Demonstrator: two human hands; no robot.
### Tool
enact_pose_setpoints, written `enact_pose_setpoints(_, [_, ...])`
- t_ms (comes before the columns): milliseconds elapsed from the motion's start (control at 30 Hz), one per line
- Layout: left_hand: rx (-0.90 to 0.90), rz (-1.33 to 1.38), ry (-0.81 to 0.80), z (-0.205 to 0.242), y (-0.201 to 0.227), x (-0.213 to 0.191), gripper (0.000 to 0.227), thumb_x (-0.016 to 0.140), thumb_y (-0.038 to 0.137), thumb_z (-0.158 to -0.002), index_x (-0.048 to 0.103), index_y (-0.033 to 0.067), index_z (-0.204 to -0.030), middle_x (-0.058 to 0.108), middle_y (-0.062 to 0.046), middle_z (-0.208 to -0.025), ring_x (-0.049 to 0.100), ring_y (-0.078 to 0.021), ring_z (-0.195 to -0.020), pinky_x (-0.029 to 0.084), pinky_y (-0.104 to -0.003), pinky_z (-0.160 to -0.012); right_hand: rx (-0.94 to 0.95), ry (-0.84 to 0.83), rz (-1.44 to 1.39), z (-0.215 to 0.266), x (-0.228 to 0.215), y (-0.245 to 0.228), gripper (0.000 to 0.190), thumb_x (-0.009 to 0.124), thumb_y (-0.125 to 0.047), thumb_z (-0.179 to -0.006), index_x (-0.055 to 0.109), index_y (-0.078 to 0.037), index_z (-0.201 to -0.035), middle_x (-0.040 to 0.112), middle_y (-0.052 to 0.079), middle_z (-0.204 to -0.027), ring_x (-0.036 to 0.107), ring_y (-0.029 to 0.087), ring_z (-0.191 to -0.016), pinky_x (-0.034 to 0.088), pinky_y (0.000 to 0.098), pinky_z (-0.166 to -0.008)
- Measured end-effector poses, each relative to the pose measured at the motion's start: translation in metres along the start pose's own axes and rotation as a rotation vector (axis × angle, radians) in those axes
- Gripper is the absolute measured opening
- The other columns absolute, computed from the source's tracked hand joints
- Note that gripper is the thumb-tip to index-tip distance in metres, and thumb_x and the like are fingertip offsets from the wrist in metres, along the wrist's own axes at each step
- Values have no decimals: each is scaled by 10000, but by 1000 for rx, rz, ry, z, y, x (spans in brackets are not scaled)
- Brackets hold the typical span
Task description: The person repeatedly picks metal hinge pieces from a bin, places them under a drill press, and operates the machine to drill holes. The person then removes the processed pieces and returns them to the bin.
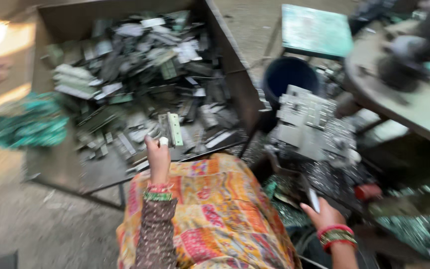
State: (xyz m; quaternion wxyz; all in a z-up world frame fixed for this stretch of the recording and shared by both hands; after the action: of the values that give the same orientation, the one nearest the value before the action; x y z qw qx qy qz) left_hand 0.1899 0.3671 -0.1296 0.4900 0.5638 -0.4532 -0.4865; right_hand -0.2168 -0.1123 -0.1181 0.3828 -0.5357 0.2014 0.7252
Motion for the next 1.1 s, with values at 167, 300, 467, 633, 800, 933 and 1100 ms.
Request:
enact_pose_setpoints(167, [42,476,-552,83,94,146,361,579,7,-982,533,34,-1339,648,-10,-1238,601,-103,-1110,479,-234,-972,-13,-3,-73,26,-17,-24,554,646,-627,-858,606,-98,-1018,738,212,-841,727,428,-836,554,535,-748])
enact_pose_setpoints(300, [-85,579,-774,151,137,251,296,579,9,-964,571,54,-1256,652,3,-1147,588,-114,-1032,495,-287,-912,-36,12,-80,39,-30,-38,547,640,-611,-874,585,-82,-998,726,216,-846,712,428,-844,548,540,-739])
enact_pose_setpoints(467, [297,-129,-645,194,172,285,404,715,204,-959,537,69,-1296,680,-141,-1147,658,-309,-1034,536,-406,-853,-37,14,-107,46,-38,-45,542,649,-600,-874,573,-90,-1041,733,219,-865,717,420,-860,556,529,-747])
enact_pose_setpoints(633, [818,-681,-473,226,205,264,604,603,459,-948,556,38,-1379,599,-183,-1374,569,-337,-1230,408,-511,-1044,16,-64,-73,42,-34,-46,551,663,-590,-878,556,-86,-1073,741,213,-869,734,403,-866,576,508,-761])
enact_pose_setpoints(800, [1044,-845,-586,243,208,300,490,542,378,-954,658,28,-1278,597,-127,-1416,447,-299,-1412,174,-562,-1226,-22,-46,-65,41,-34,-45,581,683,-588,-866,538,-69,-1084,732,230,-884,719,428,-880,569,521,-762])
enact_pose_setpoints(933, [1101,-944,-549,234,207,333,438,518,223,-933,676,18,-1286,613,-105,-1385,487,-303,-1395,144,-580,-1242,-12,-58,-89,39,-31,-44,576,686,-589,-860,533,-80,-1084,730,229,-893,714,436,-886,560,528,-768])
enact_pose_setpoints(1100, [1032,-919,-612,225,203,347,431,502,214,-954,668,-24,-1274,627,-124,-1338,528,-319,-1346,124,-603,-1242,-49,-8,-63,32,-23,-33,590,683,-603,-861,530,-70,-1062,722,237,-867,706,442,-863,556,536,-746])
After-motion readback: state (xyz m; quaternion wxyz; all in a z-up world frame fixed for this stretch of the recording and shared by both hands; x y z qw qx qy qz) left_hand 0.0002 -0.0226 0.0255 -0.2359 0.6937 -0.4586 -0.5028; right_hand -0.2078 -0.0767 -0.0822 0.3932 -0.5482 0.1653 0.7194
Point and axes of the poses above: each hand's wrist, its own z-axis away from the middle knuckle, its own x-axis out of the palm, y = z × x, the point moved 6 cm from there along -z, towards the middle knuckle
